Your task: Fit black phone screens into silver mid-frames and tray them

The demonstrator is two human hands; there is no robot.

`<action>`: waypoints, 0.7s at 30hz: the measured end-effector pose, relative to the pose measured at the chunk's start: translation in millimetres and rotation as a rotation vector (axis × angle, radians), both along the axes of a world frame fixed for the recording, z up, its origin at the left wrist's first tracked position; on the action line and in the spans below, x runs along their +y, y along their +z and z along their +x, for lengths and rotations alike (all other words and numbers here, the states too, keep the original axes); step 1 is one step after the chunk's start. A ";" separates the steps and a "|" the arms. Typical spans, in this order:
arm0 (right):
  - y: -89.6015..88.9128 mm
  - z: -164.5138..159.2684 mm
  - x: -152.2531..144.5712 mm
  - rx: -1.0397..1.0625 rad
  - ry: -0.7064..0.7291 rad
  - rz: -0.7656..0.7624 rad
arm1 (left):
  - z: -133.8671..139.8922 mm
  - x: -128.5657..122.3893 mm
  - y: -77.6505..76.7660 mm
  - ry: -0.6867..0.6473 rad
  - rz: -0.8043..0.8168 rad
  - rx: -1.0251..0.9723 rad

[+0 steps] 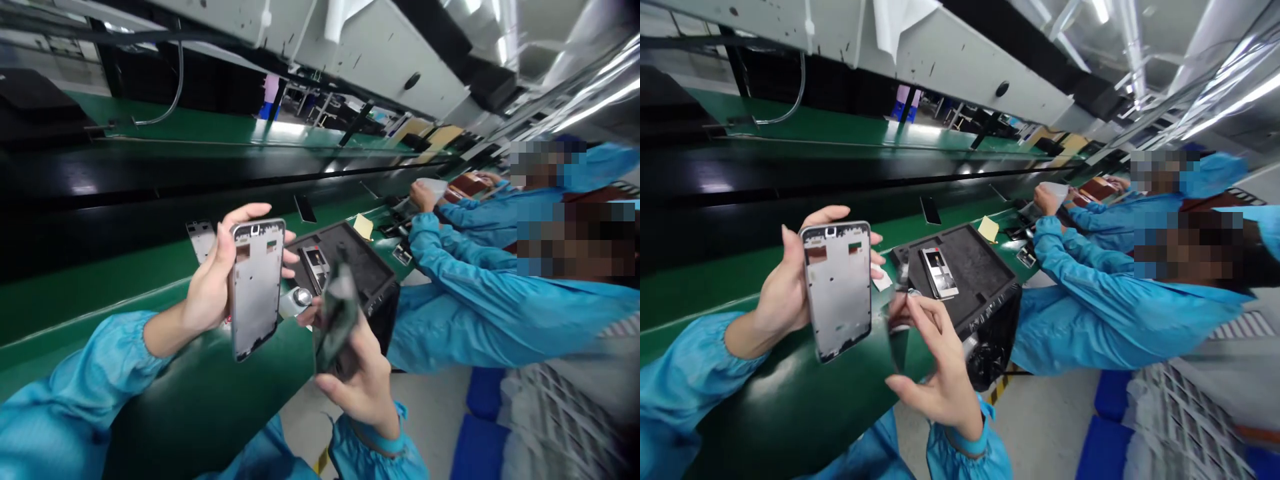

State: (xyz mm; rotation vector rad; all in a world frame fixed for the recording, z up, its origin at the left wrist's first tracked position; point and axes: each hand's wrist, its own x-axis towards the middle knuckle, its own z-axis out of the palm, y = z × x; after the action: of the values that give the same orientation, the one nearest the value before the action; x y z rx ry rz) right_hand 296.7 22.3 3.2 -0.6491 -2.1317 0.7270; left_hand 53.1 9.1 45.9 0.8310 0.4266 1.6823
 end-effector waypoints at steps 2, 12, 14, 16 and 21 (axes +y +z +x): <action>4.8 -4.9 5.1 -0.008 0.028 0.050 | -0.7 7.4 -4.9 0.069 0.016 -0.004; 3.6 2.1 9.7 -0.083 0.129 -0.009 | -16.9 10.3 5.9 0.227 0.060 0.060; 4.3 2.4 11.0 -0.100 0.134 0.000 | -18.7 10.2 6.3 0.235 0.067 0.074; 5.1 2.1 12.3 -0.106 0.126 0.020 | -19.7 9.6 6.3 0.219 0.089 0.084; 6.9 -3.2 13.6 -0.090 0.126 0.044 | -21.3 6.7 6.6 0.140 0.106 0.162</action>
State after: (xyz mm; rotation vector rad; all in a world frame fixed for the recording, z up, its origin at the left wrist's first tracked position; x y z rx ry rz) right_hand 293.5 35.9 10.1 -0.5371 -2.2811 0.7289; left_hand 31.8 15.8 52.5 1.0403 0.5197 1.7852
